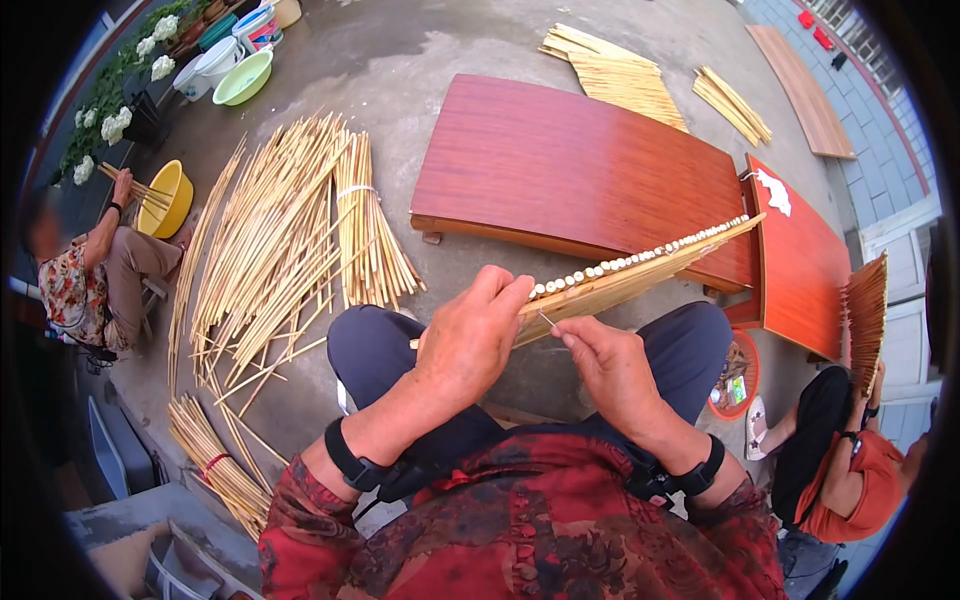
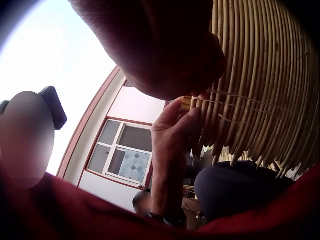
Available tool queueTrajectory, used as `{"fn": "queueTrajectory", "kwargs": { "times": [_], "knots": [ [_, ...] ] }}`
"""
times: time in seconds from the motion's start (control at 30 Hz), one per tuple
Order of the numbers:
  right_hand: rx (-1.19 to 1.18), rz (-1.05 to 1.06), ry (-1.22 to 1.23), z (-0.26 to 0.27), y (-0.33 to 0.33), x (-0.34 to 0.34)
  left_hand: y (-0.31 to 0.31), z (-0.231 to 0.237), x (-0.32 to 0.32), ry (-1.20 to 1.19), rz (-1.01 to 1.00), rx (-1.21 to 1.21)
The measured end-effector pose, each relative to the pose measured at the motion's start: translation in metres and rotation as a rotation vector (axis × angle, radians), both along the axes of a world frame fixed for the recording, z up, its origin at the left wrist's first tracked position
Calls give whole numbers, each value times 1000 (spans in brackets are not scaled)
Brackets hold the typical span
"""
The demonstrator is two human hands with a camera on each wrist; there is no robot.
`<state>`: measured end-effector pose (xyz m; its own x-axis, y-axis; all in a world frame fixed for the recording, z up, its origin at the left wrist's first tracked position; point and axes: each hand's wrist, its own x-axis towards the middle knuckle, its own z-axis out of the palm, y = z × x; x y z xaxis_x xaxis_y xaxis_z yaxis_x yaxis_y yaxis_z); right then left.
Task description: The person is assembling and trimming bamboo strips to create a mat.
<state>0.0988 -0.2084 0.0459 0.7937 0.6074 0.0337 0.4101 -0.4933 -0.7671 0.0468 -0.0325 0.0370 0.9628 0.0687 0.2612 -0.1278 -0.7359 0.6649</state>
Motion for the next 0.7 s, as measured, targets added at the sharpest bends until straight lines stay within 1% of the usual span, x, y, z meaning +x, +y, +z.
{"fn": "queueTrajectory", "kwargs": {
  "times": [0.23,0.57,0.7],
  "knots": [
    [4,20,1,-1,3,2,2,-4,3,-76,-34,12],
    [-6,42,-21,-3,9,5,1,-5,4,-81,-32,-5],
    [8,17,-27,-6,14,5,4,-8,5,-102,-20,7]
  ]
}}
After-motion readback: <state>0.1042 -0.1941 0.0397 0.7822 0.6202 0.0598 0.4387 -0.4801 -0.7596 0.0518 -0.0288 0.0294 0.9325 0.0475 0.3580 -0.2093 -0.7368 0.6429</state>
